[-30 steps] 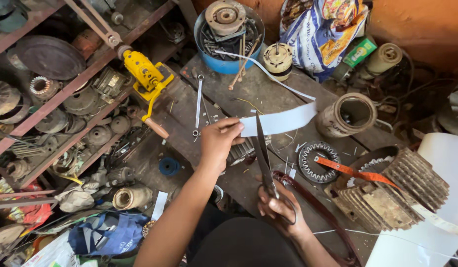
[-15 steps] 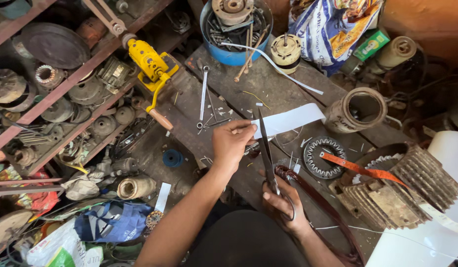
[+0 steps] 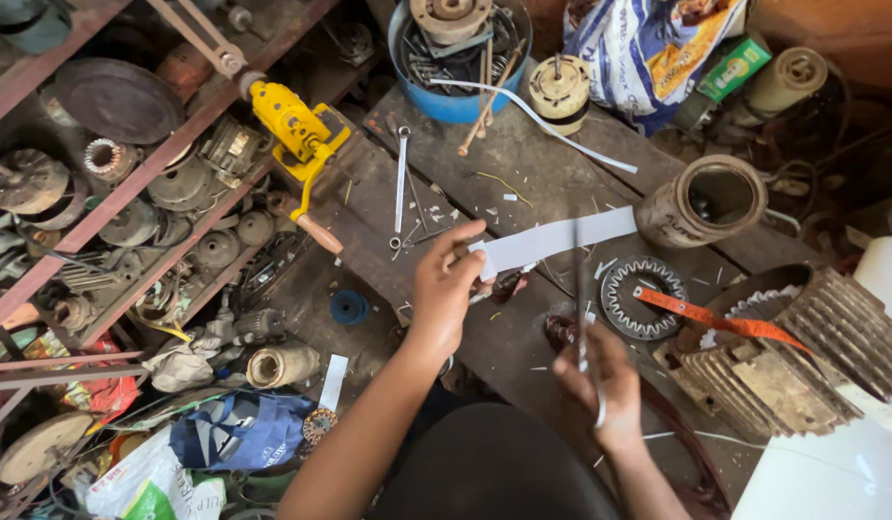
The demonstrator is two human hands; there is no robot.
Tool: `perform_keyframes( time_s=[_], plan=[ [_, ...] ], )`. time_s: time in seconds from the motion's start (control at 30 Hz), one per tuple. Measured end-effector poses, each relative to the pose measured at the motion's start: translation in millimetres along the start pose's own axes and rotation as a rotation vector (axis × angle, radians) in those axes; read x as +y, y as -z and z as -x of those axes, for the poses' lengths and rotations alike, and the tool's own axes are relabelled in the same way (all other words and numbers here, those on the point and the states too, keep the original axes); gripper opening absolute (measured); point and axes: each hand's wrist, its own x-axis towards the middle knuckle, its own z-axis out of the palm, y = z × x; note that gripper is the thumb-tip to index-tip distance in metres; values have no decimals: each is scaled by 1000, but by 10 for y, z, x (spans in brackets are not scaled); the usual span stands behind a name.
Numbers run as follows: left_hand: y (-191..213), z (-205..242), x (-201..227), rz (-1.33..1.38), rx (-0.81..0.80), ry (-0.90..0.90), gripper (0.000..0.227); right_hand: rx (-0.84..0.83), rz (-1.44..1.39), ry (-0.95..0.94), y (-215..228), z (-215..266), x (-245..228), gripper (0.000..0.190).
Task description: The person cuts a white strip of material into small rectangular pieces using scissors. They then insert these pieces into the slots of a metal motor stator component, working methodically around the circular part.
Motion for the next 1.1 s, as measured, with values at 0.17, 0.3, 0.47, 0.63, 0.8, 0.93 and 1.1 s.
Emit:
perform_keyframes(
  time_s=[0.17, 0.3, 0.47, 0.63, 0.8, 0.93, 1.1],
  plan=[
    [75, 104, -61, 18, -173, -2, 31, 297, 854, -257, 298, -172, -9, 61],
    [50, 36, -27, 4, -100, -183, 28, 271, 1167, -65, 390, -336, 149, 45],
    [30, 197, 162, -236, -23, -215, 20, 257, 1326, 74, 340, -417, -44, 32],
    [-20, 567, 258, -512, -394, -440, 9, 140, 497, -65, 94, -176, -508, 32],
    [-42, 718, 162, -458, -478, -273, 17, -8, -97, -281, -208, -110, -334, 32],
    [6, 749, 77, -446, -362, -182, 31, 23, -149, -327, -246, -70, -200, 42],
    [126, 653, 66, -563, -402, -216, 26, -10, -134, -174, -254, -55, -204, 37]
  ],
)
